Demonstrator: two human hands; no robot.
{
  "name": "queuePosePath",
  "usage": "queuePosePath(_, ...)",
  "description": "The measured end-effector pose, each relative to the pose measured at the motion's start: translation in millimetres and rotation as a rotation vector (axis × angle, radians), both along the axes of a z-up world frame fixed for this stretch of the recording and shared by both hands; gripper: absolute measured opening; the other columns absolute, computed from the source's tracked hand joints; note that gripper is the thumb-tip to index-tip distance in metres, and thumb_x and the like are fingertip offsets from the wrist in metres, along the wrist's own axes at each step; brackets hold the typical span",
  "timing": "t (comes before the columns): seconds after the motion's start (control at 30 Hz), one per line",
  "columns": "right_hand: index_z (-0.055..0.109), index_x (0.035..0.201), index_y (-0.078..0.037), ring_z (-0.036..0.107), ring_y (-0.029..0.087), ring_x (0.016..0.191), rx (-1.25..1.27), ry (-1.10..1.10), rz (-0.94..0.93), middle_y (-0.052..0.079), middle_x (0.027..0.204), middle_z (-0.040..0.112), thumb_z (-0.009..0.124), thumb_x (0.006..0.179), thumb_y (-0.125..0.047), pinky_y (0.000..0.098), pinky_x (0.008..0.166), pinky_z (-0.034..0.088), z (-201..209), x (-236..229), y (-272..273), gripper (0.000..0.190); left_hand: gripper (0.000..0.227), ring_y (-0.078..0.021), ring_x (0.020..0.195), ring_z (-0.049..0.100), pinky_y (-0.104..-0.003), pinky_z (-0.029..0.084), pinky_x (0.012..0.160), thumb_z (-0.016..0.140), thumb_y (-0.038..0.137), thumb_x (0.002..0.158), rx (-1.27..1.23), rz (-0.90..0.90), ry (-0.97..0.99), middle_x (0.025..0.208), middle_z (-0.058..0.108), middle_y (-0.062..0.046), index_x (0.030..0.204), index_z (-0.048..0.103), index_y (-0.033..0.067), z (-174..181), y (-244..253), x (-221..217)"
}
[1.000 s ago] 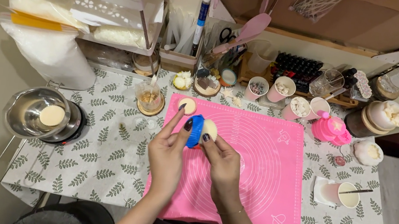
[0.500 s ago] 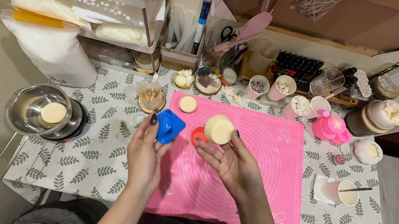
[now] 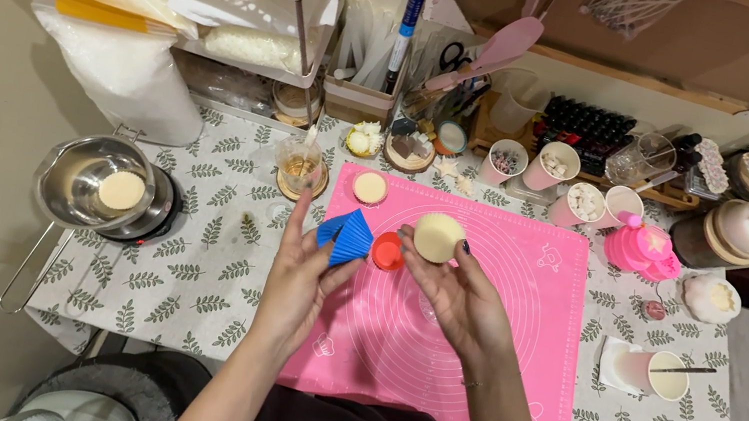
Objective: Preparing, cleaning, and de-molding wax disks using silicone molds and a metal pot.
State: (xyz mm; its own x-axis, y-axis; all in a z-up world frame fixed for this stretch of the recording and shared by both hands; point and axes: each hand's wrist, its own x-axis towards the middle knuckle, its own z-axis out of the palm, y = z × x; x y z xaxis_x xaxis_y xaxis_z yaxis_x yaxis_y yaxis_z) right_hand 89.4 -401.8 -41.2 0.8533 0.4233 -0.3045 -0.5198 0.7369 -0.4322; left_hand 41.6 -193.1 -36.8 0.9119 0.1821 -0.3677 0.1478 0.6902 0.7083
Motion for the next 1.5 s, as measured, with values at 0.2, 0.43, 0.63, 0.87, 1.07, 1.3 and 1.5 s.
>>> queuePosePath(0.2, 0.035, 0.148, 0.009, 0.061, 0.037, 0.129, -0.347, -0.163, 0.006, 0.034, 0.140, 0.052, 0.049, 0.097, -0.004, 0.0446, 0.111, 0.045, -20.2, 10.0, -11.0, 0.054, 0.094, -0.0173, 0.096, 0.072, -0.034, 0.063, 0.082, 0.051, -0.012, 0.091, 0.319, -0.019, -0.113, 0.116, 0.066, -0.013, 0.163, 0.008, 0.0305, -11.5, 4.1, -3.4)
queuePosePath(0.43, 0.045, 0.145, -0.007, 0.068, 0.019, 0.110, -0.964, -0.254, 0.130, 0.012, 0.120, 0.068, 0.070, 0.078, -0.004, 0.0309, 0.103, 0.050, -50.7, 7.8, -2.0, 0.072, 0.085, -0.0147, 0.068, 0.068, -0.028, 0.058, 0.057, 0.047, -0.018, 0.090, 0.504, -0.123, -0.043, 0.120, 0.065, -0.010, 0.161, 0.028, 0.0235, -69.8, 6.1, 2.1)
queuePosePath(0.63, 0.052, 0.138, -0.001, 0.066, 0.017, 0.104, -0.809, -0.225, 0.144, 0.012, 0.118, 0.068, 0.067, 0.082, -0.005, 0.0323, 0.090, 0.051, -69.3, 6.1, -8.1, 0.058, 0.077, -0.0117, 0.061, 0.061, -0.028, 0.055, 0.056, 0.044, -0.013, 0.091, 0.526, -0.219, -0.005, 0.104, 0.067, -0.014, 0.159, 0.035, 0.0206, -88.6, -3.3, 9.4)
queuePosePath(0.87, 0.053, 0.135, -0.004, 0.064, 0.019, 0.101, -1.451, -0.490, -0.029, 0.010, 0.124, 0.058, 0.078, 0.078, -0.012, 0.0332, 0.085, 0.055, -80.9, 28.9, -24.2, 0.063, 0.048, -0.0171, 0.065, 0.072, -0.032, 0.062, 0.061, 0.048, -0.001, 0.099, 0.570, -0.225, 0.117, 0.094, 0.071, -0.014, 0.146, 0.046, 0.0105, -137.0, -12.6, 34.0)
queuePosePath(1.07, 0.049, 0.148, 0.006, 0.069, 0.020, 0.097, -0.164, -0.099, 0.088, 0.020, 0.127, 0.067, 0.082, 0.086, -0.030, 0.0327, 0.087, 0.055, -77.9, 40.4, -61.9, 0.079, 0.025, -0.0187, 0.068, 0.075, -0.032, 0.064, 0.060, 0.053, 0.001, 0.100, 0.667, -0.288, 0.114, 0.094, 0.073, -0.016, 0.125, 0.058, 0.0026, -157.1, -38.6, 61.5)
queuePosePath(1.3, 0.045, 0.152, 0.001, 0.064, 0.017, 0.096, -0.192, -0.219, 0.141, 0.014, 0.128, 0.064, 0.078, 0.090, -0.036, 0.0248, 0.082, 0.051, -65.9, 61.6, -79.1, 0.079, 0.041, -0.0315, 0.091, 0.069, -0.041, 0.060, 0.077, 0.066, 0.009, 0.090, 1.125, -0.359, 0.013, 0.122, 0.051, -0.016, 0.130, 0.060, 0.0094, -158.3, -54.8, 83.3)
queuePosePath(1.5, 0.044, 0.151, -0.001, 0.061, 0.015, 0.096, -0.343, -0.209, 0.020, 0.012, 0.129, 0.063, 0.073, 0.091, -0.029, 0.0266, 0.087, 0.050, -77.0, 80.4, -107.8, 0.072, 0.074, -0.0360, 0.104, 0.060, -0.047, 0.050, 0.090, 0.077, 0.034, 0.085, 1.567, -0.415, -0.043, 0.124, 0.051, -0.017, 0.150, 0.047, 0.0135, -134.4, -76.1, 112.1)
